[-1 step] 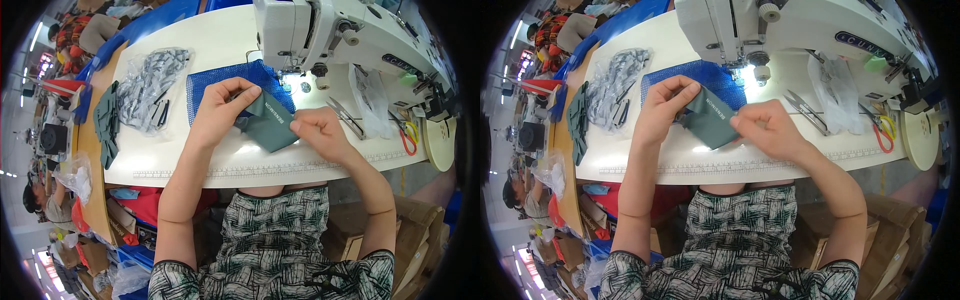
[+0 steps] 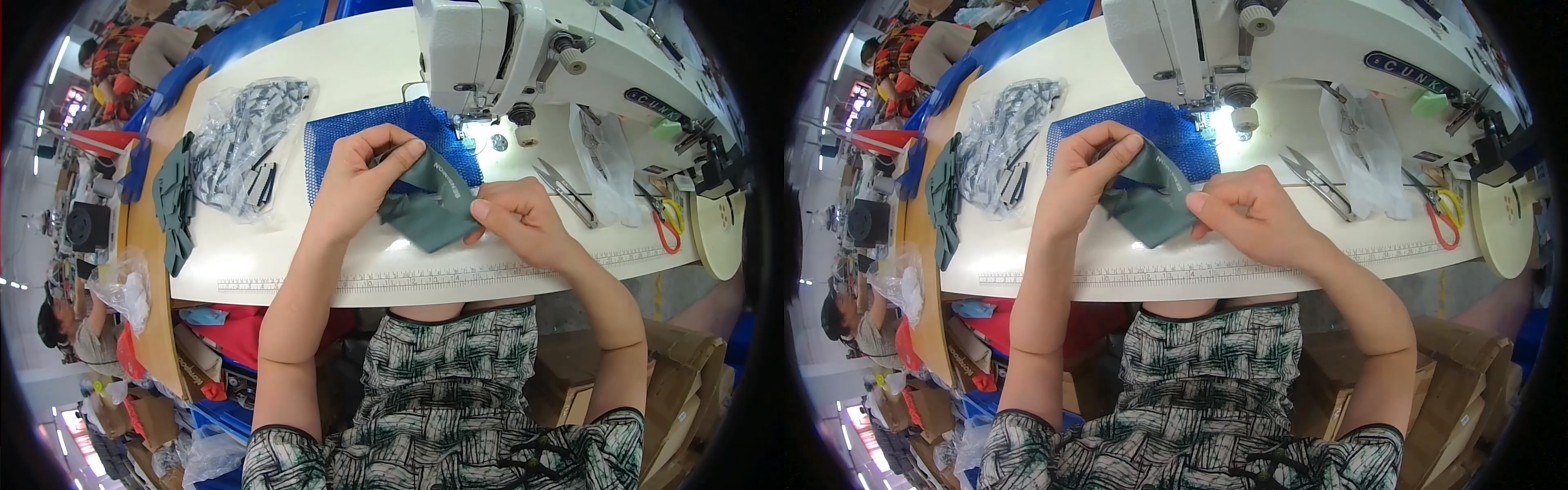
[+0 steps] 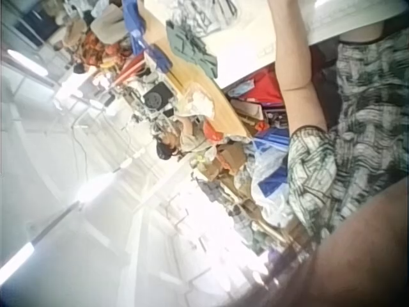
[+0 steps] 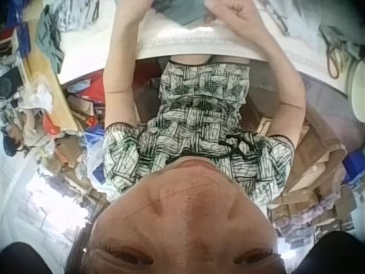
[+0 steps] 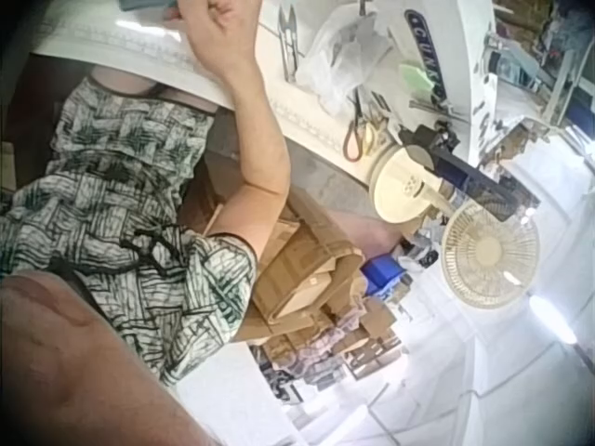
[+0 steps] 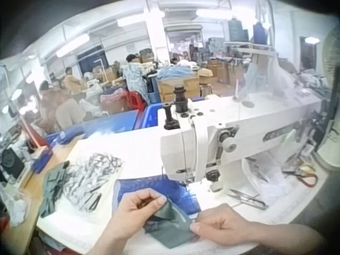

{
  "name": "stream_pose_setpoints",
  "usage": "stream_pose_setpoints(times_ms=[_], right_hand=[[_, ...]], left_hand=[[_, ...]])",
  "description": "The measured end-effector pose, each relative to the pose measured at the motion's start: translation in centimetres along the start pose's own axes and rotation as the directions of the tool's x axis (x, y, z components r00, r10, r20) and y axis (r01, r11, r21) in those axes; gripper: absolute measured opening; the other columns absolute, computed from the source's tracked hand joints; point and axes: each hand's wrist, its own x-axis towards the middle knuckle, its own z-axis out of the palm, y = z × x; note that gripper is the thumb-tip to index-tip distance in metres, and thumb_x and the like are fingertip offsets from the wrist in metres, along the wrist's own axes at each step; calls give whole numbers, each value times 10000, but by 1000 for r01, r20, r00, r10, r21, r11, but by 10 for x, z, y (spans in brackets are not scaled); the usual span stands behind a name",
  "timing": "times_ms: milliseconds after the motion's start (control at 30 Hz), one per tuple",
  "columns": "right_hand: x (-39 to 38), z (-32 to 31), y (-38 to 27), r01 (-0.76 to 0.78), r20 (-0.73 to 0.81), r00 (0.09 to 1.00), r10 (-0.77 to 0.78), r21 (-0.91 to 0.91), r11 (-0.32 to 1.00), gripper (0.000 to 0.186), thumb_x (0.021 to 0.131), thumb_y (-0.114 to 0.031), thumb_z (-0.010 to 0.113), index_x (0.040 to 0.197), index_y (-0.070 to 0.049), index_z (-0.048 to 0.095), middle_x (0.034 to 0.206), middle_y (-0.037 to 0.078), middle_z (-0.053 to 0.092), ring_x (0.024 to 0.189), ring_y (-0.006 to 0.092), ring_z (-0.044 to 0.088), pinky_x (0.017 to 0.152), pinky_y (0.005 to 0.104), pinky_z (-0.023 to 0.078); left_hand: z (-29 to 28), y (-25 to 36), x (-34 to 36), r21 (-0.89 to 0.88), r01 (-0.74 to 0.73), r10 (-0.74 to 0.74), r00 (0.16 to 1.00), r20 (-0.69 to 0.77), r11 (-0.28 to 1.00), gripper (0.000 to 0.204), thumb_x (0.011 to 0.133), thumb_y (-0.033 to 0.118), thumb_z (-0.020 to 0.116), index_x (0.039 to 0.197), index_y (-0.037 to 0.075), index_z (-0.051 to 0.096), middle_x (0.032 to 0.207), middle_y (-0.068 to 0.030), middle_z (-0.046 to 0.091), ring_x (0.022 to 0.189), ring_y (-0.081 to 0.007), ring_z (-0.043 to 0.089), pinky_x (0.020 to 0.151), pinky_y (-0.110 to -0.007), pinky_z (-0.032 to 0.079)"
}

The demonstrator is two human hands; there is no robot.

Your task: Sewing a green leather strip onto a blue mesh fabric using an industrial sewing machine.

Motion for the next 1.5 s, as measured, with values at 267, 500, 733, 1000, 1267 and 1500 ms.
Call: stream_pose_setpoints(times_ms=[267, 500, 733, 1000, 1267, 1500], right_hand=[[8, 7, 14, -12, -260, 934, -246, -710, 704, 204, 963, -219, 721, 1032, -36, 777, 989, 102, 700, 984, 315, 617, 858, 443, 472], [10, 5, 27, -29, -173, 980, -101, -623, 781, 216, 880, -196, 784, 1023, -37, 756, 1007, 92, 696, 1036, 309, 621, 886, 456, 458], [14, 8, 32, 30, -182, 969, -169, -589, 808, 130, 831, -104, 764, 946, -52, 736, 978, 77, 696, 995, 308, 622, 876, 449, 464], [8, 7, 18, -8, -130, 987, -89, -605, 796, 88, 763, -107, 734, 821, -52, 696, 958, 70, 675, 957, 297, 607, 863, 434, 471], [7, 10, 26, 128, -98, 968, -233, -602, 788, 125, 775, -89, 703, 875, -41, 761, 1024, 56, 669, 1005, 267, 607, 864, 430, 462], [5, 12, 24, 192, -27, 958, -286, -683, 705, 135, 777, -76, 688, 886, -42, 760, 1013, 51, 677, 995, 252, 610, 860, 430, 458]], left_hand=[[6, 1, -3, 347, -114, 87, 992, 93, 931, 86, 972, 60, 755, 1028, -5, 748, 892, -1, 705, 863, -86, 630, 816, -236, 502], [15, -1, 15, 434, -459, 371, 887, 276, 775, 108, 919, 6, 713, 1025, 17, 703, 1061, -98, 718, 1009, -287, 657, 914, -373, 501], [9, -14, 51, 576, -665, 439, 747, 500, 475, 167, 929, 18, 685, 1088, 69, 684, 1150, -74, 738, 1106, -296, 647, 1020, -410, 408], [9, -28, 15, 591, -568, 358, 822, 443, 573, 281, 806, -68, 666, 1057, 57, 649, 1245, -87, 720, 1114, -319, 624, 962, -420, 440], [15, -26, 19, 615, -520, 394, 853, 342, 593, 278, 808, -48, 656, 1047, 93, 675, 1038, -73, 710, 987, -270, 627, 884, -400, 406], [9, 1, 44, 685, -385, 145, 913, 381, 618, 212, 764, -24, 671, 944, 53, 751, 862, -145, 716, 806, -337, 684, 812, -409, 497]])
